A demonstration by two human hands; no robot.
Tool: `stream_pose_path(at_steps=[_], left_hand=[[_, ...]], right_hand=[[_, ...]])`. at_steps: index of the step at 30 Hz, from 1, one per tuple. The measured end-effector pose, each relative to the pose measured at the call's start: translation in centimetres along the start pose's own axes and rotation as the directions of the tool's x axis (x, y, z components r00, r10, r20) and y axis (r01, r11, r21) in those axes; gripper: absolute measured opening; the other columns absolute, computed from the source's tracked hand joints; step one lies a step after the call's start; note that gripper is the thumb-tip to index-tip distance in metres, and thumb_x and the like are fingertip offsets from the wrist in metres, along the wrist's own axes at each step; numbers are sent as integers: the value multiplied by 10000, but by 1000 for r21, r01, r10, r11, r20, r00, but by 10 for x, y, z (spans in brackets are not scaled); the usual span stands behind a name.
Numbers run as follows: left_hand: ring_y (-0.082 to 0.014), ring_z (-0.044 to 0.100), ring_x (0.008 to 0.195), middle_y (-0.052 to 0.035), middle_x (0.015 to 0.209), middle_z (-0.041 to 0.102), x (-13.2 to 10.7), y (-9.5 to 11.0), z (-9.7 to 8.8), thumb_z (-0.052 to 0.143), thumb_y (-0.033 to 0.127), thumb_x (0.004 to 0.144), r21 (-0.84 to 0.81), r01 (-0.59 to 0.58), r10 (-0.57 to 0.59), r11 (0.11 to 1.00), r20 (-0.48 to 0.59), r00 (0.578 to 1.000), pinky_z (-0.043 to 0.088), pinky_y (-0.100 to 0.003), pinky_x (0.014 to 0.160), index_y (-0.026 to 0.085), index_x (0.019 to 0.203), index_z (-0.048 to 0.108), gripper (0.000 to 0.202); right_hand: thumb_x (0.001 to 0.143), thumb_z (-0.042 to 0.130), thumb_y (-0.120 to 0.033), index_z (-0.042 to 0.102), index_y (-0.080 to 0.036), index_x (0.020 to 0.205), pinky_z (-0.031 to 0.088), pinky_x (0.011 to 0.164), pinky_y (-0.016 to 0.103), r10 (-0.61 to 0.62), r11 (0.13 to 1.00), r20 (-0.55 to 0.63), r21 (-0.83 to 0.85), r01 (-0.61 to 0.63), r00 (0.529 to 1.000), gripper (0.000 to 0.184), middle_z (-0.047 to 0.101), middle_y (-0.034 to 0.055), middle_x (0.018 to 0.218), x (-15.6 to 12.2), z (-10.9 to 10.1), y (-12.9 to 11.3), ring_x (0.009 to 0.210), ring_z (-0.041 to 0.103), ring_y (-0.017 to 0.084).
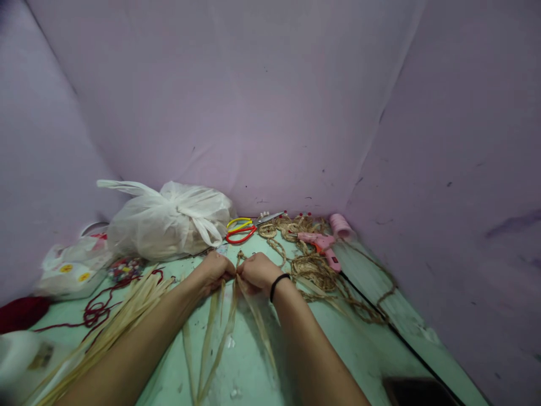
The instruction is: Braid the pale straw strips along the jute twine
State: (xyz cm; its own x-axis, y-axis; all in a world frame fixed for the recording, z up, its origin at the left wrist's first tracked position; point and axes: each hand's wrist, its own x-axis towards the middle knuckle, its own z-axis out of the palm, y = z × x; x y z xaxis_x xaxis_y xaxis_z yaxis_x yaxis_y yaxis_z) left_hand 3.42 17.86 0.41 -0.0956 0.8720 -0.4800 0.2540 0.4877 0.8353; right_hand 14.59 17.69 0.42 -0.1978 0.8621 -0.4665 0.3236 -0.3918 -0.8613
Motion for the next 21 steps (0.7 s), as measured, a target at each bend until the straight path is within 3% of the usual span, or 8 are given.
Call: stream_pose_path(at_steps=[3, 7, 14, 21], left_hand=[[-21, 164, 257, 72, 285, 218, 3, -1, -3, 462, 35, 511, -10, 4, -4, 1000, 45, 999, 71, -181, 306, 182, 397, 248, 283], [-15, 152, 261, 77, 309, 238, 11, -5, -8, 474, 71, 537, -68, 28, -18, 997, 144, 989, 50, -180, 311, 178, 416, 272, 259], [-2, 144, 271, 92, 329, 225, 17, -10, -13, 529, 141, 553, -114, 32, -2, 993, 260, 966, 30, -179, 321, 181, 428, 258, 301], [1, 134, 281, 102, 353, 246, 18, -12, -12, 547, 164, 538, -168, 4, 49, 986, 313, 949, 17, -189, 330, 174, 481, 339, 215]], right_hand=[[574, 466, 12, 620, -134, 557, 282, 343, 189, 53, 997, 26, 56, -54, 998, 212, 534, -13, 426, -5, -2, -4, 320, 393, 68], [547, 530, 48, 576, -141, 470, 269, 363, 170, -5, 996, -108, 90, 15, 994, 208, 444, -53, 340, -1, -3, -3, 331, 344, 45], [639, 575, -56, 525, -160, 441, 261, 386, 191, -20, 996, -195, 83, 37, 981, 229, 362, -70, 304, 1, 2, -2, 333, 302, 54], [673, 547, -55, 443, -168, 554, 348, 390, 177, -13, 976, -148, 213, 45, 989, 194, 441, -64, 378, 5, 9, 2, 342, 388, 59]])
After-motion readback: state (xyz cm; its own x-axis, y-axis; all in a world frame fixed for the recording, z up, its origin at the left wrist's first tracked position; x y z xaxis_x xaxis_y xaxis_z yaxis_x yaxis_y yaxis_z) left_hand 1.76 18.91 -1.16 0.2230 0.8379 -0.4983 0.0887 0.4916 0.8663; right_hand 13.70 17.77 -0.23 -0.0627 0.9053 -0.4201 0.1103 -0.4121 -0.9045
